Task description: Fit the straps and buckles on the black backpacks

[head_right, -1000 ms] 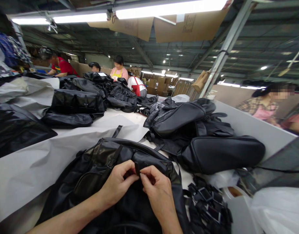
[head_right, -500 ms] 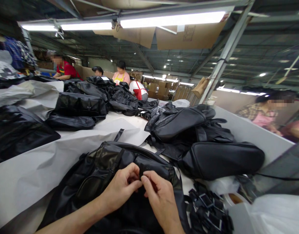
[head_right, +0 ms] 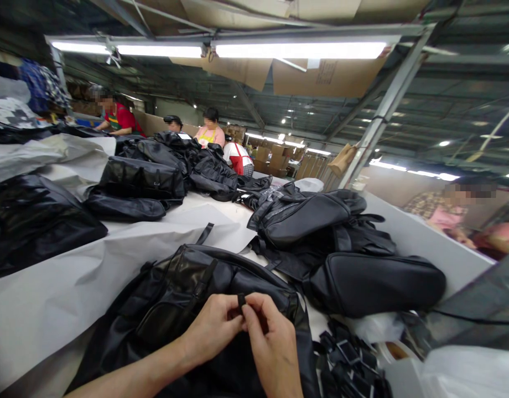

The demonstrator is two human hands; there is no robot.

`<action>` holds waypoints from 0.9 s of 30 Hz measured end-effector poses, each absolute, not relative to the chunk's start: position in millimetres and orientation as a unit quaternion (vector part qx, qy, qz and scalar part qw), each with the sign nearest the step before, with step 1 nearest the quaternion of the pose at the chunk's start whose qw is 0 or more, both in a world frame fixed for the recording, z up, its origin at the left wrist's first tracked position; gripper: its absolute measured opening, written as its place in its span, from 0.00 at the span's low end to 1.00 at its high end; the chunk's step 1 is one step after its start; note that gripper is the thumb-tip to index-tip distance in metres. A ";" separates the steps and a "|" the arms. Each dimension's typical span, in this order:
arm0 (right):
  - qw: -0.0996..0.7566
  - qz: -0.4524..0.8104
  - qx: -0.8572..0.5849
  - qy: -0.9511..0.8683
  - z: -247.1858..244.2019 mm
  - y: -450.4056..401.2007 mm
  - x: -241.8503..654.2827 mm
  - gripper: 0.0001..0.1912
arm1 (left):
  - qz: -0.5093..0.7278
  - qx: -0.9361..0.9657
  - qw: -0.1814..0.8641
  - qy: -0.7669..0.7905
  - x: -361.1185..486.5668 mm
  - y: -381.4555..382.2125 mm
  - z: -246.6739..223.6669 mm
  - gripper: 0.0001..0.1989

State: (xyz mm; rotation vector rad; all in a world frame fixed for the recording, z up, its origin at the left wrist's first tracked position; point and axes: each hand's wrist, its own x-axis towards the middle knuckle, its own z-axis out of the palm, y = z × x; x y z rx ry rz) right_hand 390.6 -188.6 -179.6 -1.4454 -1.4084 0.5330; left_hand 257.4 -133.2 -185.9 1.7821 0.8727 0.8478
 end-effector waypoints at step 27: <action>0.671 0.384 -0.559 -0.299 -202.7 -205.4 362.0 0.35 | 0.411 0.768 0.356 0.339 262.1 -130.1 -224.1 0.10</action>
